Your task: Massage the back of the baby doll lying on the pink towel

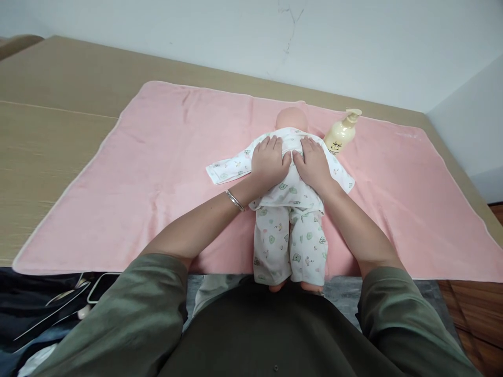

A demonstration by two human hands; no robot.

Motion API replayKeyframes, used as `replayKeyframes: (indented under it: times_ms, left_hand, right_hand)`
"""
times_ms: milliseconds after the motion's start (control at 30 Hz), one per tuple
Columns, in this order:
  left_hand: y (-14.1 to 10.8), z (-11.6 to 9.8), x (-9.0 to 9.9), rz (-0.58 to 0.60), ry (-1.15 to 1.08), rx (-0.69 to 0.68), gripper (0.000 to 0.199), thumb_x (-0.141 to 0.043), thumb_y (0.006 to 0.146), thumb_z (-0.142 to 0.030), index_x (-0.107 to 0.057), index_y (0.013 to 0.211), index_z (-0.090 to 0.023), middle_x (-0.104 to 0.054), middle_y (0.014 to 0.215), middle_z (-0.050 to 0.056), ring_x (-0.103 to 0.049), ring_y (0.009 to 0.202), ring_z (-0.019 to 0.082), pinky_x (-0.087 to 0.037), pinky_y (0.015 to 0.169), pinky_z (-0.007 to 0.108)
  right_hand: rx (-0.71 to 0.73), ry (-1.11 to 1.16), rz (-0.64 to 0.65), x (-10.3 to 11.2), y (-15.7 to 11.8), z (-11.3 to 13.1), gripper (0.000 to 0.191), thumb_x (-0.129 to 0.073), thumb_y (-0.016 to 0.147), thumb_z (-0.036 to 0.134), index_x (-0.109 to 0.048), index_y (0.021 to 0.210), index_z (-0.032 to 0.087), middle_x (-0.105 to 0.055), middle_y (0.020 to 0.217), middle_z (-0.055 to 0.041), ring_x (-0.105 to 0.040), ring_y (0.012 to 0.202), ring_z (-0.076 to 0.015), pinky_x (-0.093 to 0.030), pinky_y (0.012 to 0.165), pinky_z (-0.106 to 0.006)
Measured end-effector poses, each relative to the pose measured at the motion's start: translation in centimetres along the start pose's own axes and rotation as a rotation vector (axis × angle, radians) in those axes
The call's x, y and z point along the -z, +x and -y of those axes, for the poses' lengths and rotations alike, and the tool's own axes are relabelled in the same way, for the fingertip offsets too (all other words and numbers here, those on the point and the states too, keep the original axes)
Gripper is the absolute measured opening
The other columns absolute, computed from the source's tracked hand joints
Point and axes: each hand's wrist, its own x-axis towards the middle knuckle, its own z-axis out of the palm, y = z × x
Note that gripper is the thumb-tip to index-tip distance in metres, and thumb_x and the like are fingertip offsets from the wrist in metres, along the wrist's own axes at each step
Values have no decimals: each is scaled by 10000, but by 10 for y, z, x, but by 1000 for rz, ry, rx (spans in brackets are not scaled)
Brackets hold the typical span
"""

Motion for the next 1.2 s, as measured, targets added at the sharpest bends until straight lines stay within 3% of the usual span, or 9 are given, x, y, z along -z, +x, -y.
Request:
replayKeyframes:
  times_ms: [433, 1200]
  left_hand:
    - [1, 3, -11, -63, 35, -4, 534, -377, 968, -338, -507, 1382, -27, -540, 1453, 203, -463, 1390, 358, -347, 1198, 532]
    - [1, 7, -11, -76, 22, -26, 522, -389, 977, -342, -512, 1371, -22, -550, 1437, 219, -472, 1385, 369, -368, 1180, 545]
  right_hand:
    - [13, -5, -40, -1, 0, -2, 540, -330, 992, 409, -497, 1382, 74, -513, 1472, -197, -435, 1410, -335, -318, 1193, -534]
    - [5, -56, 68, 9, 2, 2, 576, -357, 988, 364, -454, 1426, 3, -455, 1519, -213, -377, 1457, -332, -267, 1236, -490]
